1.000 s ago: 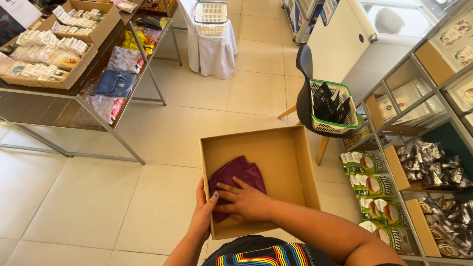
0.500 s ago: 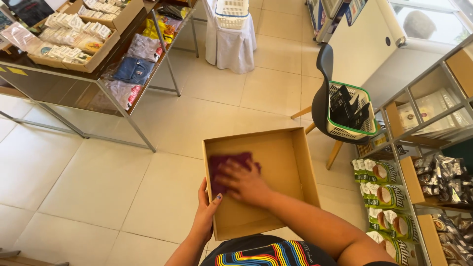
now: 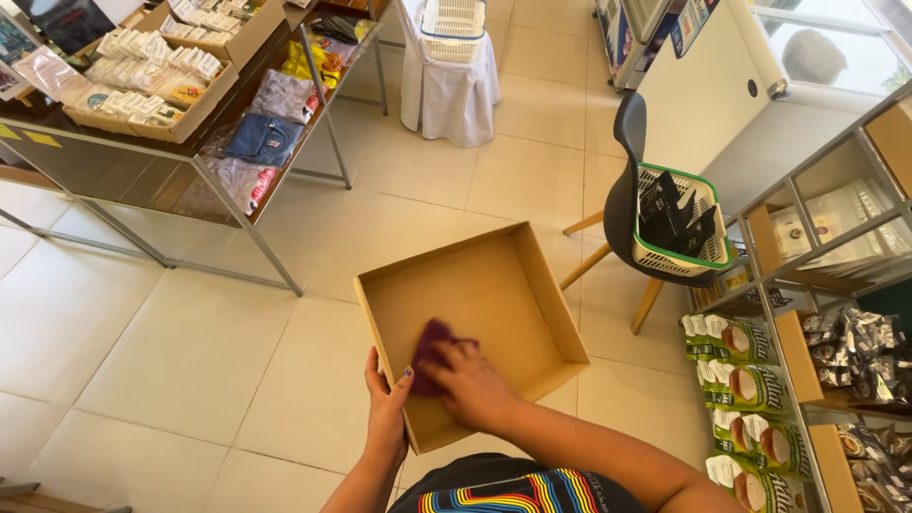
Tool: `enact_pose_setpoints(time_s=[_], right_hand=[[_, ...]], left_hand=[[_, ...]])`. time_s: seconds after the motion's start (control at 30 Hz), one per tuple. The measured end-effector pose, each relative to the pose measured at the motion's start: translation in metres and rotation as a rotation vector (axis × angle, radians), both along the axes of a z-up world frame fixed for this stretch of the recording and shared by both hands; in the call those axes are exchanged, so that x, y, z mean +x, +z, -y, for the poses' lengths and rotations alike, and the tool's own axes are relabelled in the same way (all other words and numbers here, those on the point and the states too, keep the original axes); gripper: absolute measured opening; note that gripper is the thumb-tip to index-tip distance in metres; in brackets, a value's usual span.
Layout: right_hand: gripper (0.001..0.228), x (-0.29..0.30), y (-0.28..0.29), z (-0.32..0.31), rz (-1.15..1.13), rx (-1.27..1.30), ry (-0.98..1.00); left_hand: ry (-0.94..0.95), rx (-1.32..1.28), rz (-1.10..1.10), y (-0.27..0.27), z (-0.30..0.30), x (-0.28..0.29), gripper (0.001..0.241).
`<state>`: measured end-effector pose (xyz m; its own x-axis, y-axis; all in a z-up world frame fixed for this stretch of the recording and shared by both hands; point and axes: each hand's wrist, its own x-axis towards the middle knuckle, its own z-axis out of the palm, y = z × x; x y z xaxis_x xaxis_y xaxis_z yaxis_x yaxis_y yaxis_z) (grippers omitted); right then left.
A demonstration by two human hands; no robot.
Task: Wiping down various products including a cardboard box, coffee bags, and a large bag of rice with a purple cloth in a store setting.
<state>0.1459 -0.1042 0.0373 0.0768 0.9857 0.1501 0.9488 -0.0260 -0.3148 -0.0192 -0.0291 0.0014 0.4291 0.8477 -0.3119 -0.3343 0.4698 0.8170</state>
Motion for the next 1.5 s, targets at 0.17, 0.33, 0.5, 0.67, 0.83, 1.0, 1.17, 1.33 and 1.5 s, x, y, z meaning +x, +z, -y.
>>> enact_pose_setpoints(time_s=[0.17, 0.33, 0.5, 0.67, 0.83, 1.0, 1.17, 1.33, 1.5], right_hand=[[0.062, 0.034, 0.019, -0.003, -0.083, -0.111, -0.035], [0.068, 0.068, 0.002, -0.004, -0.035, -0.104, -0.380], [0.059, 0.011, 0.046, 0.008, -0.081, -0.157, 0.053], [0.055, 0.037, 0.068, 0.011, -0.105, -0.121, -0.009], [0.064, 0.015, 0.096, 0.013, 0.038, -0.249, 0.156], [0.065, 0.031, 0.068, 0.009, 0.127, -0.064, 0.229], [0.054, 0.081, 0.070, 0.014, -0.031, 0.129, -0.199], [0.050, 0.061, 0.194, 0.048, -0.172, 0.622, -0.239], [0.047, 0.081, 0.229, 0.043, -0.025, 0.913, -0.233]], left_hand=[[-0.014, 0.083, 0.047, 0.003, -0.008, -0.003, 0.084], [0.012, 0.088, 0.057, 0.018, -0.017, -0.005, 0.082], [-0.017, -0.011, 0.129, 0.007, -0.005, 0.005, 0.079], [-0.072, -0.045, 0.150, 0.029, -0.005, 0.002, 0.076], [-0.042, -0.092, 0.262, 0.016, 0.004, 0.014, 0.079], [-0.170, 0.044, 0.131, 0.014, 0.000, 0.015, 0.081], [-0.150, -0.018, 0.108, 0.042, -0.008, 0.014, 0.079], [-0.157, -0.001, 0.124, 0.034, -0.012, 0.037, 0.078], [-0.206, 0.083, 0.048, 0.062, -0.013, 0.043, 0.081]])
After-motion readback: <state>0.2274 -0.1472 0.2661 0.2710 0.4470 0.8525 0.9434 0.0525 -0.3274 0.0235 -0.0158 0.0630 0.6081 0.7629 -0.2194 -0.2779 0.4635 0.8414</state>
